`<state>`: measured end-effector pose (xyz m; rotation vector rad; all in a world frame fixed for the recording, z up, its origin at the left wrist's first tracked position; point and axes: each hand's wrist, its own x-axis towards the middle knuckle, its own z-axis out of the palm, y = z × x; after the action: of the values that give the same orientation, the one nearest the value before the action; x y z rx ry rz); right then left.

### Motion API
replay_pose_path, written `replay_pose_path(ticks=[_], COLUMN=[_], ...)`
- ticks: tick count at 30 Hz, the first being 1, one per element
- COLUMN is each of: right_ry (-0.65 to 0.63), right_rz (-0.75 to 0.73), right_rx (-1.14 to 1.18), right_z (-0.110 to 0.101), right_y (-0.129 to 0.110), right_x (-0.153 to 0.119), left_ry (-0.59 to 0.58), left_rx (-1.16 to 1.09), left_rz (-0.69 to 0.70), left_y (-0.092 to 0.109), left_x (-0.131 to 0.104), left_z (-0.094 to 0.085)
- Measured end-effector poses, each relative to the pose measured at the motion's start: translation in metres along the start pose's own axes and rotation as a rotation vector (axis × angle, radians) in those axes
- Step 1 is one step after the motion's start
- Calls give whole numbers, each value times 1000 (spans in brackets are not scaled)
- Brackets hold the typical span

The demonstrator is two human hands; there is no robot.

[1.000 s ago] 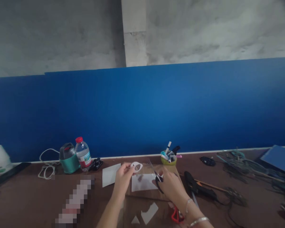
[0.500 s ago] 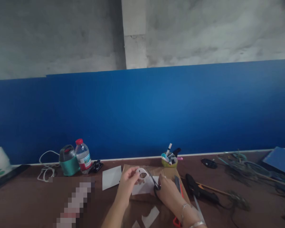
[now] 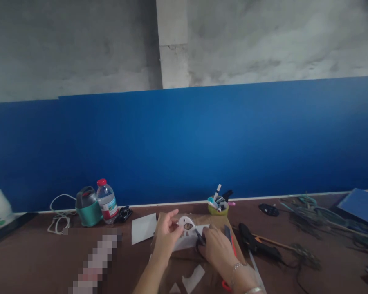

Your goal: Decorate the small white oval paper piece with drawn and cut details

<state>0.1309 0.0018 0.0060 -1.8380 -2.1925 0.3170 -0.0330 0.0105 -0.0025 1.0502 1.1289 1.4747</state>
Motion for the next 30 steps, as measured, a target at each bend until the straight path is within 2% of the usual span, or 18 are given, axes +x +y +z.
replay_pose_path(ticks=[6, 9, 13, 18, 25, 30], right_ry=[-98, -31, 117, 111, 72, 22], right_rz=[30, -34, -283, -304, -241, -266], right_rx=[142, 196, 318, 270, 192, 81], right_z=[-8, -15, -20, -21, -12, 6], right_y=[8, 4, -11, -18, -13, -13], right_x=[6, 4, -3, -4, -1, -1], left_ry=[-58, -66, -76, -115, 98, 140], left_rx=[13, 34, 25, 0, 146, 257], left_rz=[13, 23, 34, 11, 55, 89], left_y=[12, 15, 13, 14, 28, 35], left_x=[-6, -9, -11, -13, -5, 1], left_z=[4, 4, 7, 9, -12, -23])
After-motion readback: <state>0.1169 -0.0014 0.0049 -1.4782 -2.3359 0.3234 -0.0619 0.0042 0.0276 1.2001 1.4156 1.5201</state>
